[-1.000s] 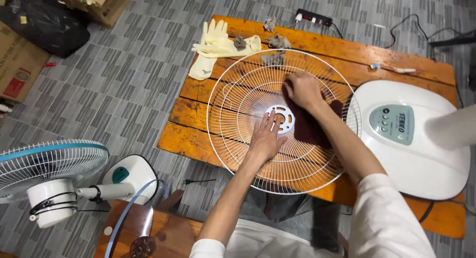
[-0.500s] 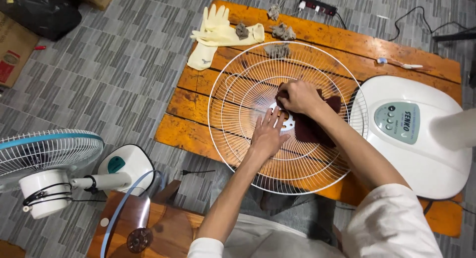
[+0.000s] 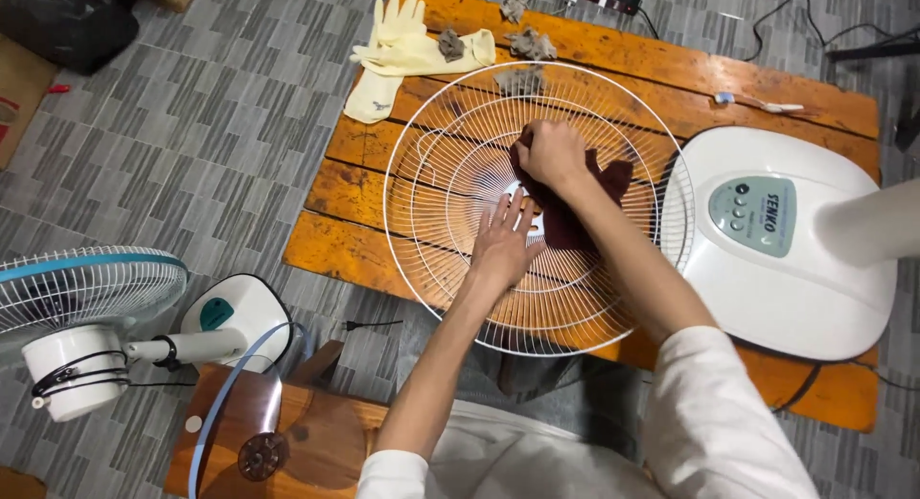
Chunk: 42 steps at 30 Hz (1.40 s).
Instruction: Cleaning the rear grill of an electric fan using a cloth to remove dust and dirt.
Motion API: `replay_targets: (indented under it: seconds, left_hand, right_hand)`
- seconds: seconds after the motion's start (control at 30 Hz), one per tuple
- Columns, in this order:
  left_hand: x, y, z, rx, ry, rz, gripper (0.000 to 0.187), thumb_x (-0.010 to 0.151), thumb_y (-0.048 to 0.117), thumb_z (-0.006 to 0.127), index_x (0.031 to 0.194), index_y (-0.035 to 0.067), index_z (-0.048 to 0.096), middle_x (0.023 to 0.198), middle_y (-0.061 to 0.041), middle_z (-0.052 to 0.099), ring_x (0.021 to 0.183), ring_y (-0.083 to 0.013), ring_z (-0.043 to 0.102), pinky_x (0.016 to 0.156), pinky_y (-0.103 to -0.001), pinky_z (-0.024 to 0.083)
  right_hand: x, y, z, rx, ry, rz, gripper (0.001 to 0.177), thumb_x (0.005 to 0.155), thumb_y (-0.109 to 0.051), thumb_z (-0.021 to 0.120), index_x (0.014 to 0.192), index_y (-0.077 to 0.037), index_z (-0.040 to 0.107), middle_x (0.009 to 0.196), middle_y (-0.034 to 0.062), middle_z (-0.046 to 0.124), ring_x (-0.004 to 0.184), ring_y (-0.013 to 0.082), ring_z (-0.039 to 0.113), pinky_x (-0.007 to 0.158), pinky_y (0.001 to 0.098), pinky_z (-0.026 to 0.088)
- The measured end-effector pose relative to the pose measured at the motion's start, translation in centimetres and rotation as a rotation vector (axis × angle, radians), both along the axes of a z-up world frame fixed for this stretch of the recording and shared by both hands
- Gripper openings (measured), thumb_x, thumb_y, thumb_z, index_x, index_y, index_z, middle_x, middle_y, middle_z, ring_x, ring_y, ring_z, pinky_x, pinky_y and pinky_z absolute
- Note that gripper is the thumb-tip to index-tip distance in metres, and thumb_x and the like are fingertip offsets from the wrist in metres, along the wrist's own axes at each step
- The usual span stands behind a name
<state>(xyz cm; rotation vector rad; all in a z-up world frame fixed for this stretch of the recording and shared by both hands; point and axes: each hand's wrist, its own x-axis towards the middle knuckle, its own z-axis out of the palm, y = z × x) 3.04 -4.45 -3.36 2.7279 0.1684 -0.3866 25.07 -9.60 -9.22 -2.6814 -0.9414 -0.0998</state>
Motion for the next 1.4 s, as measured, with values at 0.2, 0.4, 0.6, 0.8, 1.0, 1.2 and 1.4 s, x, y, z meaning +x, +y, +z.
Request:
replay_targets:
  seconds: [0.2, 0.4, 0.6, 0.8, 1.0, 1.2, 1.4]
  left_hand:
    - [-0.2, 0.0, -0.6, 0.022, -0.007, -0.009, 0.071, 0.102, 0.053, 0.046, 0.158, 0.010, 0.035, 0.170, -0.014, 0.018, 0.158, -0.0322, 0.010, 0.126, -0.053, 0.010]
    - [-0.2, 0.1, 0.1, 0.003, -0.013, -0.015, 0.076, 0.101, 0.052, 0.048, 0.161, 0.010, 0.028, 0.171, -0.014, 0.014, 0.158, -0.0341, 0.010, 0.125, -0.055, 0.012]
    - [0.6, 0.3, -2.4, -0.001, -0.051, 0.001, 0.077, 0.099, 0.053, 0.051, 0.160, 0.010, 0.031, 0.170, -0.014, 0.017, 0.158, -0.0339, 0.013, 0.125, -0.055, 0.016]
    - [-0.2, 0.3, -0.6, 0.020, -0.028, -0.003, 0.071, 0.100, 0.053, 0.047, 0.156, 0.011, 0.039, 0.169, -0.013, 0.024, 0.158, -0.0325, 0.012, 0.125, -0.055, 0.013]
    - [-0.2, 0.4, -1.1, 0.029, -0.063, -0.023, 0.070, 0.101, 0.051, 0.047, 0.156, 0.009, 0.039, 0.169, -0.015, 0.021, 0.157, -0.0345, 0.013, 0.125, -0.055, 0.015]
    - [0.2, 0.4, -2.4, 0.020, -0.076, -0.006, 0.073, 0.100, 0.055, 0.048, 0.156, 0.009, 0.039, 0.169, -0.016, 0.019, 0.157, -0.0353, 0.012, 0.125, -0.056, 0.014]
    - [0.1, 0.1, -2.3, 0.036, -0.091, 0.025, 0.071, 0.099, 0.055, 0.050, 0.153, 0.010, 0.044, 0.165, -0.014, 0.032, 0.157, -0.0325, 0.017, 0.125, -0.055, 0.016]
  right_hand:
    - [-4.5, -2.3, 4.2, -0.193, 0.100, 0.049, 0.029, 0.081, -0.036, 0.071, 0.097, -0.014, 0.080, 0.087, 0.0197, 0.075, 0.089, 0.0430, 0.075, 0.076, 0.0529, 0.061]
    - [-0.4, 2.1, 0.8, -0.033, -0.251, 0.154, 0.019, 0.089, -0.026, 0.068, 0.097, -0.009, 0.071, 0.085, 0.0153, 0.072, 0.082, 0.0377, 0.075, 0.070, 0.0476, 0.061]
    - [-0.6, 1.0, 0.5, 0.025, -0.167, 0.152, 0.016, 0.086, -0.026, 0.073, 0.091, -0.011, 0.071, 0.085, 0.0149, 0.072, 0.084, 0.0389, 0.074, 0.072, 0.0486, 0.060]
    - [-3.9, -3.3, 2.1, -0.140, 0.100, 0.181, 0.025, 0.083, -0.029, 0.071, 0.099, -0.010, 0.075, 0.091, 0.0172, 0.075, 0.093, 0.0408, 0.074, 0.080, 0.0515, 0.059]
    - [-2.0, -0.8, 2.7, -0.021, -0.012, 0.213, 0.019, 0.085, -0.025, 0.073, 0.097, -0.011, 0.075, 0.088, 0.0165, 0.074, 0.090, 0.0402, 0.074, 0.078, 0.0503, 0.059]
    - [0.5, 4.1, 0.1, 0.085, -0.468, 0.272, 0.017, 0.087, -0.032, 0.076, 0.097, -0.018, 0.073, 0.086, 0.0065, 0.067, 0.084, 0.0300, 0.070, 0.072, 0.0386, 0.058]
    - [-0.6, 1.5, 0.0, -0.076, -0.082, 0.206, 0.019, 0.080, -0.032, 0.074, 0.094, -0.018, 0.075, 0.086, 0.0101, 0.071, 0.087, 0.0350, 0.074, 0.075, 0.0490, 0.061]
